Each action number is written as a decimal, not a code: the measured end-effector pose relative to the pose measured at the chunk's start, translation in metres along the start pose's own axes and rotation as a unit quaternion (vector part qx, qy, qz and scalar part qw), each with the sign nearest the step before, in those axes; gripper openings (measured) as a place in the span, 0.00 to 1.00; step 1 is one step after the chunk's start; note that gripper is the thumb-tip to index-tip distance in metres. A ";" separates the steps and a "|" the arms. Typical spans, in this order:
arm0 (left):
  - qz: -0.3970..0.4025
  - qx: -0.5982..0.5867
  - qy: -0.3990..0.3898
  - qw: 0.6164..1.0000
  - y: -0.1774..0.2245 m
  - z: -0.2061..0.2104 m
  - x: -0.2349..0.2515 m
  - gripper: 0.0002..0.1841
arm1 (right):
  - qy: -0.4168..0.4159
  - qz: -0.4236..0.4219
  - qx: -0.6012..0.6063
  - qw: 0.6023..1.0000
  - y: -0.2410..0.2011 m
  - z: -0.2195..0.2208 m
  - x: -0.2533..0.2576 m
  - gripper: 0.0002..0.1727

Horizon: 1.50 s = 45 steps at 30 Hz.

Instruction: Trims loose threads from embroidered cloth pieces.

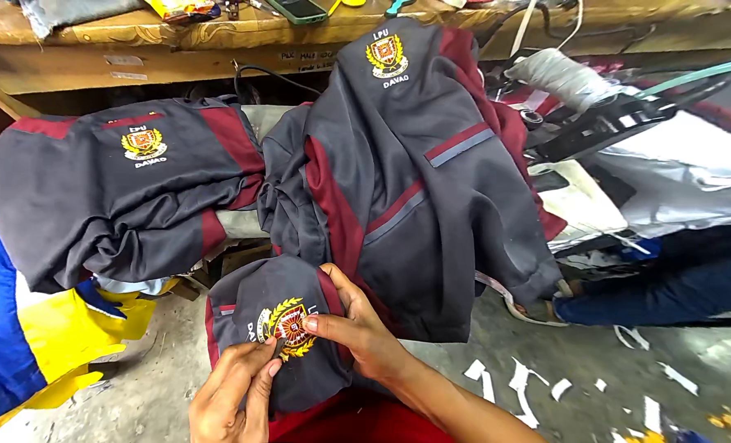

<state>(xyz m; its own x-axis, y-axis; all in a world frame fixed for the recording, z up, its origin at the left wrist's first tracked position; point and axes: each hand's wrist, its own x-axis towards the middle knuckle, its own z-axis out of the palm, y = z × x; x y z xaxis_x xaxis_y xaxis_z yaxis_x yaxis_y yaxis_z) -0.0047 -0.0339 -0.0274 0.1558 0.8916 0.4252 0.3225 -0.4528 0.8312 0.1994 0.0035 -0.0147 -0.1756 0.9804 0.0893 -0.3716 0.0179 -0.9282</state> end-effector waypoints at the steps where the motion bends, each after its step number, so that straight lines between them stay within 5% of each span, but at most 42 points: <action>1: -0.004 -0.002 -0.001 1.000 0.000 0.000 0.001 0.09 | 0.002 0.003 0.003 1.000 0.000 0.000 0.001 0.24; 10: 0.011 0.017 0.038 0.999 -0.004 -0.003 0.005 0.09 | -0.038 0.005 -0.010 0.999 -0.003 -0.002 0.004 0.23; 17: -0.055 -0.091 0.005 0.994 -0.019 -0.014 0.037 0.35 | -0.207 0.002 -0.038 0.978 -0.020 -0.018 0.031 0.21; 24: -0.118 -0.298 0.004 0.947 -0.020 -0.015 0.060 0.13 | -0.311 0.025 0.022 0.950 -0.044 -0.028 0.061 0.20; 27: -0.118 -0.338 0.010 0.934 -0.013 -0.014 0.062 0.11 | -0.291 -0.003 0.080 0.953 -0.036 -0.035 0.065 0.23; 32: -0.128 -0.358 0.065 0.923 -0.005 -0.016 0.061 0.09 | -0.193 -0.008 0.171 0.966 0.000 -0.058 0.035 0.52; 39: -0.154 -0.365 0.099 0.913 -0.015 -0.007 0.062 0.09 | -0.217 0.021 0.161 0.963 0.020 -0.063 -0.016 0.26; 45: -0.161 -0.325 0.137 0.922 -0.011 0.001 0.059 0.07 | -0.032 0.003 0.023 0.999 -0.012 -0.010 -0.012 0.16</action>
<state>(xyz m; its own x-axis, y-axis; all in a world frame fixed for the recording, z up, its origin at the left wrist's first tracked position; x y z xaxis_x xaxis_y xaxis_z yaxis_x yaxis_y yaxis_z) 0.0021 0.0235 -0.0121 -0.1211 0.9854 0.1195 -0.3307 -0.1536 0.9311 0.2147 -0.0062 -0.0083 -0.2351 0.9660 0.1074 -0.4123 0.0009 -0.9111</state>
